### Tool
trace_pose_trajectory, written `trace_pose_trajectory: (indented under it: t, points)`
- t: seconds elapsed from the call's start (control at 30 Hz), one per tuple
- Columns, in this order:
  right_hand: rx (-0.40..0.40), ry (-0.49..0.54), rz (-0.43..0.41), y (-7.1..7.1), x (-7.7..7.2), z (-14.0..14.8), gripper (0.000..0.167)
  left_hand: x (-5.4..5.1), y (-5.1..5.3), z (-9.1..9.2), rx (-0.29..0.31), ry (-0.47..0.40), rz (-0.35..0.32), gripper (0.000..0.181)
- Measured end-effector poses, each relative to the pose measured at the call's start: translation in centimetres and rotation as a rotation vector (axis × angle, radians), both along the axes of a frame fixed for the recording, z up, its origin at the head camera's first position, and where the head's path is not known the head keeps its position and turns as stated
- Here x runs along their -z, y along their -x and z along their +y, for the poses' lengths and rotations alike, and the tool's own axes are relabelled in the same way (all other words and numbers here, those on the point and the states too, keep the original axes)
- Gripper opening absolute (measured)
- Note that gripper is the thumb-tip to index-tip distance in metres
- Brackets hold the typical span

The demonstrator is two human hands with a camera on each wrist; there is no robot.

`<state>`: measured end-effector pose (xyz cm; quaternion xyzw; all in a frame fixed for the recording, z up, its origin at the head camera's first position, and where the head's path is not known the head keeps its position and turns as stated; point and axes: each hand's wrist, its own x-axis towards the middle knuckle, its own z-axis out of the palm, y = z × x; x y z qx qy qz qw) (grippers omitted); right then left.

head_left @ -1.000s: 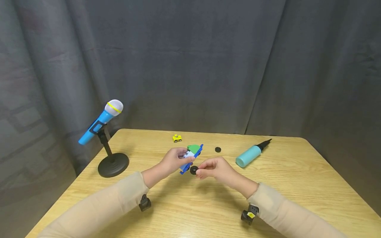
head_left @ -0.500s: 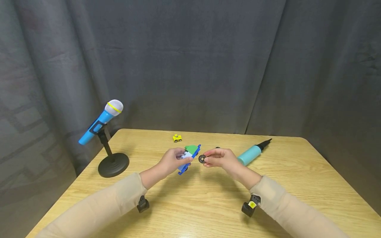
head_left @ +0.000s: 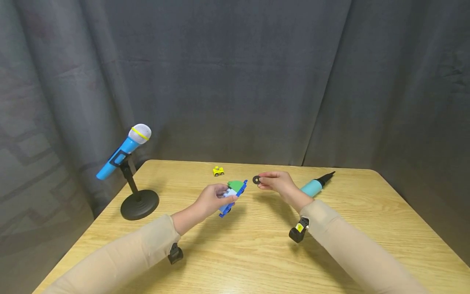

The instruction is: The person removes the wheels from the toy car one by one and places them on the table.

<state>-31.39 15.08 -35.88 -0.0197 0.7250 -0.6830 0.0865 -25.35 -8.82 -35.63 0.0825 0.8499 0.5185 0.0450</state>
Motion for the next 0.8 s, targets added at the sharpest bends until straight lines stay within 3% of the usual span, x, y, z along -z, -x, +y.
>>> trace_pose_trajectory:
  t: [0.3,0.8]
  points:
    - [0.120,-0.105,-0.035,3.0,1.6,-0.4,0.028,-0.3,0.0,-0.1,0.003,-0.011,-0.008,0.058]
    - [0.251,-0.293,-0.066,5.4,3.8,-1.5,0.021,-0.5,-0.1,-0.3,-0.017,0.004,-0.028,0.059]
